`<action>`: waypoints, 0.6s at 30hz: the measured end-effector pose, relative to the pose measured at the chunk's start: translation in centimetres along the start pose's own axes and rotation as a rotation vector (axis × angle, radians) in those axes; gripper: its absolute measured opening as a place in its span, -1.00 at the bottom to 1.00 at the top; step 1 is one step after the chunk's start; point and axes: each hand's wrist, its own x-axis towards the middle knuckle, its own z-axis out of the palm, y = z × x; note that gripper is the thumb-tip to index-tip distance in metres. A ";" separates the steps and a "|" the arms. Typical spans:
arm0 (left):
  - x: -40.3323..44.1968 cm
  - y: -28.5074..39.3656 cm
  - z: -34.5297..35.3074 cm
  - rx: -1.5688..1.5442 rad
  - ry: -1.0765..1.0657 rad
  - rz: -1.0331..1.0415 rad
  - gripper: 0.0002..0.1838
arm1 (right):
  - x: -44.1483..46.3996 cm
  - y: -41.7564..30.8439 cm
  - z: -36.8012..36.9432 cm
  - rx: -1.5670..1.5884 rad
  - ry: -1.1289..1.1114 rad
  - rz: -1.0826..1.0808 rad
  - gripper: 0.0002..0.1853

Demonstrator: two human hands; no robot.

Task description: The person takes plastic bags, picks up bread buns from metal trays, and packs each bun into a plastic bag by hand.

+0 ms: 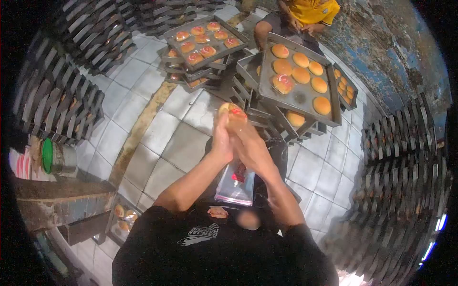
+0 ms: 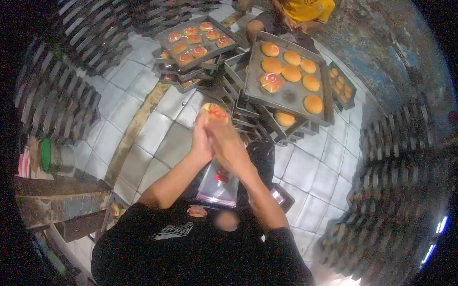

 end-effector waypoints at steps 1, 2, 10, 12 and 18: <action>0.7 1.4 -0.4 0.000 0.004 0.008 -0.50 | -0.5 -1.4 -1.5 0.247 -0.115 0.027 -0.63; 1.2 2.7 -1.0 -0.073 -0.034 0.011 -0.49 | -1.9 -2.3 -2.8 0.589 -0.281 0.170 -0.78; 0.0 3.0 0.0 -0.167 -0.101 -0.140 -0.22 | -1.3 -0.8 1.3 0.154 0.006 0.014 -0.88; -0.2 3.6 -0.1 -0.077 -0.083 -0.299 -0.20 | -2.0 -1.4 0.8 0.421 -0.183 0.193 -0.86; -1.0 7.2 -1.7 -0.051 -0.024 -0.009 -0.27 | -5.1 -1.4 -1.1 0.951 -0.361 0.218 -0.74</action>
